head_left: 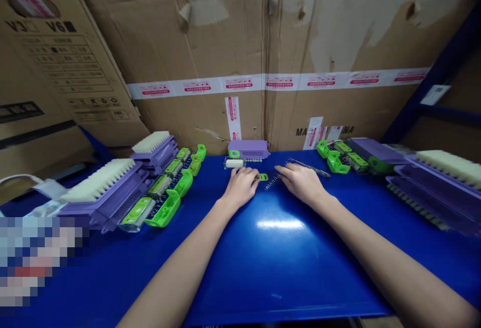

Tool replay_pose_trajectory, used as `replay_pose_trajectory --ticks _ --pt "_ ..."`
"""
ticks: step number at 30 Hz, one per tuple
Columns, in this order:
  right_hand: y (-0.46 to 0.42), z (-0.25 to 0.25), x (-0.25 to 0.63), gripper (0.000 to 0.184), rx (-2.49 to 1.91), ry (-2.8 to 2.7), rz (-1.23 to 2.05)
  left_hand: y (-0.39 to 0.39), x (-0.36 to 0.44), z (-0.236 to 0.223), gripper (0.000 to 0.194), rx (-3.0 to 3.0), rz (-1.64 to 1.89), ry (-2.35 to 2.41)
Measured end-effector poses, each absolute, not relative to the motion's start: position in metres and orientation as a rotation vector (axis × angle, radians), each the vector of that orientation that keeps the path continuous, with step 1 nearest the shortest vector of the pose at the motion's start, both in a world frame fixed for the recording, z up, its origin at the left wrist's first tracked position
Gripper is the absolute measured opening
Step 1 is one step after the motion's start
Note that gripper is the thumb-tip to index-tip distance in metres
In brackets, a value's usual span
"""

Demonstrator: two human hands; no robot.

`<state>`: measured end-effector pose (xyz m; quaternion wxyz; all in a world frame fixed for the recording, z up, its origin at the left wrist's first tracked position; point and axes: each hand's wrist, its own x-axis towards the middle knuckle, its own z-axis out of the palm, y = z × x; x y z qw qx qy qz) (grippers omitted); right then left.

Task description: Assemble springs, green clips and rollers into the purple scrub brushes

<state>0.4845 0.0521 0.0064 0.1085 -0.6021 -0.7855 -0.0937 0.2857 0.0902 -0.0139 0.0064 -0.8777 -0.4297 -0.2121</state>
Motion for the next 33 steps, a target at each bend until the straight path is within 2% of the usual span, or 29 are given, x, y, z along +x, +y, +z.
replay_pose_trajectory --ticks 3,10,15,19,25,33 --pt "0.050 0.008 0.484 0.036 -1.742 -2.158 -0.255 0.091 0.285 -0.013 0.009 -2.741 -0.699 -1.350" --pt "0.057 0.003 0.489 0.038 -1.571 -1.645 0.029 0.092 0.286 -0.015 0.018 -2.828 -0.863 -1.317" --pt "0.060 -0.003 0.484 0.038 -1.379 -1.360 0.732 0.093 0.290 -0.018 0.030 -2.864 -0.991 -1.416" --pt "0.061 -0.006 0.477 0.026 -1.281 -1.172 1.062 0.092 0.292 -0.018 0.037 -2.895 -1.021 -1.499" --pt "0.057 -0.002 0.472 0.018 -1.175 -1.012 1.240 0.088 0.299 -0.016 0.029 -2.953 -1.396 -1.571" --pt "0.057 -0.001 0.471 0.013 -1.022 -0.835 1.405 0.088 0.308 -0.017 0.026 -3.062 -1.805 -1.969"
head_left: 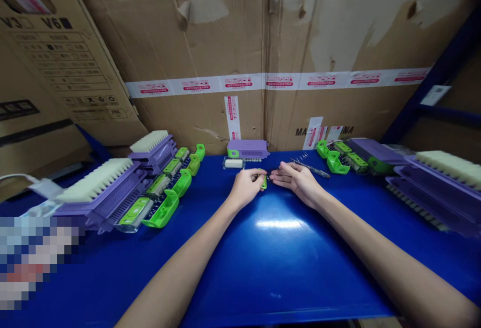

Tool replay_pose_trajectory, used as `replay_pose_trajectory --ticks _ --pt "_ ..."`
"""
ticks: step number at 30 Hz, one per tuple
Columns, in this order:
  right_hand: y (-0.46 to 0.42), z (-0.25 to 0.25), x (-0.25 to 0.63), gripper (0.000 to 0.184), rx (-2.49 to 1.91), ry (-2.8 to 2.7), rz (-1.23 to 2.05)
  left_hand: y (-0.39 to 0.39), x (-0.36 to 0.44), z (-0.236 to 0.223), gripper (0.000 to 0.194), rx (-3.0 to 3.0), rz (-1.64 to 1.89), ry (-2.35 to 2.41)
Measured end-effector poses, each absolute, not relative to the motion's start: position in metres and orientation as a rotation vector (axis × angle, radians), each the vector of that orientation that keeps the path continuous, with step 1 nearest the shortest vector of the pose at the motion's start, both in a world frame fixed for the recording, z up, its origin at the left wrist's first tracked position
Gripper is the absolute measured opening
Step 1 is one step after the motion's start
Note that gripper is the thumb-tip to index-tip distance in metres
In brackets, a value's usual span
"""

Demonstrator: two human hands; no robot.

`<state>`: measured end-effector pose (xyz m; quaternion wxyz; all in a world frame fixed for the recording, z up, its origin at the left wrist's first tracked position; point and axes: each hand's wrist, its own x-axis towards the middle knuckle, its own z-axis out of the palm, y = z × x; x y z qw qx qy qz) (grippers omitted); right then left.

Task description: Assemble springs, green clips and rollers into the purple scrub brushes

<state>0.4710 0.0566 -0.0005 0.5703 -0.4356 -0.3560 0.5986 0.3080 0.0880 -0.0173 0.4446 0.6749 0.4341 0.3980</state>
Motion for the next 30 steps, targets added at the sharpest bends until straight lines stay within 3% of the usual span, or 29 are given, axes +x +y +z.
replay_pose_trajectory --ticks 8,17,24,30 --pt "0.0580 -0.0026 0.4735 0.019 -1.035 -0.806 1.425 0.0853 0.3052 -0.0192 0.042 1.851 0.992 1.071" --pt "0.0567 -0.0050 0.4747 0.038 -1.014 -0.988 1.418 0.0815 0.3049 -0.0129 0.039 1.761 0.960 1.022" --pt "0.0577 -0.0049 0.4768 0.038 -0.986 -0.972 1.461 0.0813 0.3069 -0.0126 0.044 1.596 0.936 0.930" --pt "0.0569 -0.0054 0.4698 0.042 -1.007 -0.986 1.383 0.0827 0.3085 -0.0136 0.033 1.600 1.013 0.961"
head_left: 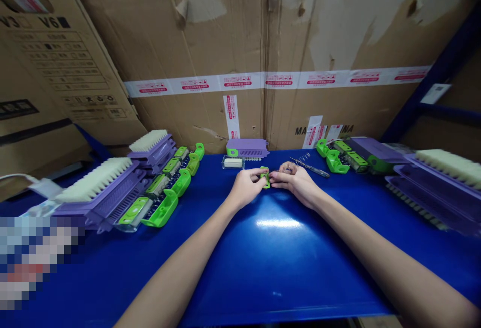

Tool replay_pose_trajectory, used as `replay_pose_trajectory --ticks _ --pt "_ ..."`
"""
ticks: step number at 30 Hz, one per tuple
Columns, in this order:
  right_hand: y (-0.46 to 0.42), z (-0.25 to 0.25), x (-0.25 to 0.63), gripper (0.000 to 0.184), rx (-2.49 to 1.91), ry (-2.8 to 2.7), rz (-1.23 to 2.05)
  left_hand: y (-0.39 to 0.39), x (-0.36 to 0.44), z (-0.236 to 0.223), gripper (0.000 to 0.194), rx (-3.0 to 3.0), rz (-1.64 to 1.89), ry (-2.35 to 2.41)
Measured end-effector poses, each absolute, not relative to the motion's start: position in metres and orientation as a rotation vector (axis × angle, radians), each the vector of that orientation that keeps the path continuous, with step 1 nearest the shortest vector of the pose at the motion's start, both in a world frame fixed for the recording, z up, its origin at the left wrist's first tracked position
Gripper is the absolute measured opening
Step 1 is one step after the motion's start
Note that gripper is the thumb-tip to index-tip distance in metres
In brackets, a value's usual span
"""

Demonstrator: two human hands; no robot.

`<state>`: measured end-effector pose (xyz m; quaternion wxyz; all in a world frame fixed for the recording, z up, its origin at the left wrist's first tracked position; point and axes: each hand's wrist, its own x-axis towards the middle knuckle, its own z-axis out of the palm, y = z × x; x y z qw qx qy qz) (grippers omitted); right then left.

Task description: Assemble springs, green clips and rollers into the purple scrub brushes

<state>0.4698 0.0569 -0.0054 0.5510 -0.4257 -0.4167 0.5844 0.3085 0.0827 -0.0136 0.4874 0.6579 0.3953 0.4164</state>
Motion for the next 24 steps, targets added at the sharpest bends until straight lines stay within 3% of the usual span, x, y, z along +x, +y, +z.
replay_pose_trajectory --ticks 12,24 --pt "0.053 -0.001 0.463 0.042 -1.018 -1.039 1.184 0.080 0.307 -0.015 0.042 1.802 1.096 1.020" --pt "0.055 -0.006 0.457 0.042 -1.003 -1.104 1.046 0.083 0.310 -0.019 0.029 1.698 1.198 0.955"
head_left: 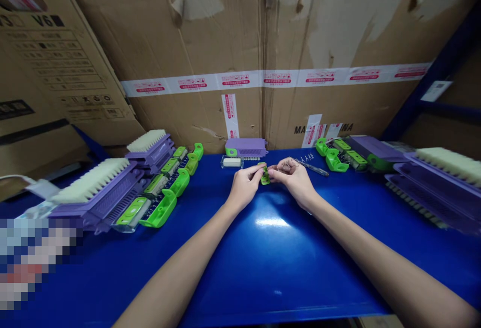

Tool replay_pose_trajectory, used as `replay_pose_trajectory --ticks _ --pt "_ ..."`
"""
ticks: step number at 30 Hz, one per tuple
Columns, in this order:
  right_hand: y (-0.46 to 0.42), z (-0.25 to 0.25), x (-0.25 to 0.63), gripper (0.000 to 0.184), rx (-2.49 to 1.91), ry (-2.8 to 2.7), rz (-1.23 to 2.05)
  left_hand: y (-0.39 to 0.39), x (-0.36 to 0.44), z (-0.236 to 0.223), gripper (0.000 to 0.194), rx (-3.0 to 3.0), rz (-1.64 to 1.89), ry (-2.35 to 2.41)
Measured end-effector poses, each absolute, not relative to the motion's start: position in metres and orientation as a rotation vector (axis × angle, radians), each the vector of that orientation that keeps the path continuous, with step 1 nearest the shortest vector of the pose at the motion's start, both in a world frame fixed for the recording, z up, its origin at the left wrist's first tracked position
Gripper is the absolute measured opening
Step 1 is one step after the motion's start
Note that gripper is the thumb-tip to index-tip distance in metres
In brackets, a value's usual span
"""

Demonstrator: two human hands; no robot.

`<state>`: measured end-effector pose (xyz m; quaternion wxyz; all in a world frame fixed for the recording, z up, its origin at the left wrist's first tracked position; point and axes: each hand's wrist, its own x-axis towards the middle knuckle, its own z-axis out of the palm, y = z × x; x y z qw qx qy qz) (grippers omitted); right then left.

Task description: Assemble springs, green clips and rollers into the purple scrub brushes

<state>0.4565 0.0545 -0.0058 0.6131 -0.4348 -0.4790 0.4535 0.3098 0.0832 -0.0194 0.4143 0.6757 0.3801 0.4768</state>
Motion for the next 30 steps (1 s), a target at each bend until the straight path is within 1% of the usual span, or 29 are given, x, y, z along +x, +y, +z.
replay_pose_trajectory --ticks 3,6,10,15,20,23,30 --pt "0.0554 -0.0073 0.4555 0.047 -1.003 -1.093 1.020 0.0828 0.3109 -0.0196 0.031 1.617 1.183 0.930" --pt "0.0564 -0.0089 0.4557 0.048 -1.029 -1.116 1.000 0.0836 0.3117 -0.0200 0.038 1.540 1.170 0.897" --pt "0.0573 -0.0101 0.4564 0.045 -1.049 -1.153 0.976 0.0852 0.3117 -0.0188 0.051 1.488 1.173 0.914" --pt "0.0562 -0.0081 0.4555 0.040 -1.062 -1.192 0.934 0.0850 0.3116 -0.0173 0.054 1.440 1.136 0.902" --pt "0.0552 -0.0084 0.4551 0.033 -1.095 -1.287 0.835 0.0848 0.3129 -0.0183 0.064 1.409 1.070 0.852" --pt "0.0548 -0.0089 0.4549 0.031 -1.120 -1.334 0.776 0.0850 0.3137 -0.0175 0.064 1.390 1.060 0.869" --pt "0.0553 -0.0105 0.4556 0.029 -1.210 -1.384 0.665 0.0872 0.3139 -0.0168 0.059 1.351 1.077 0.920"
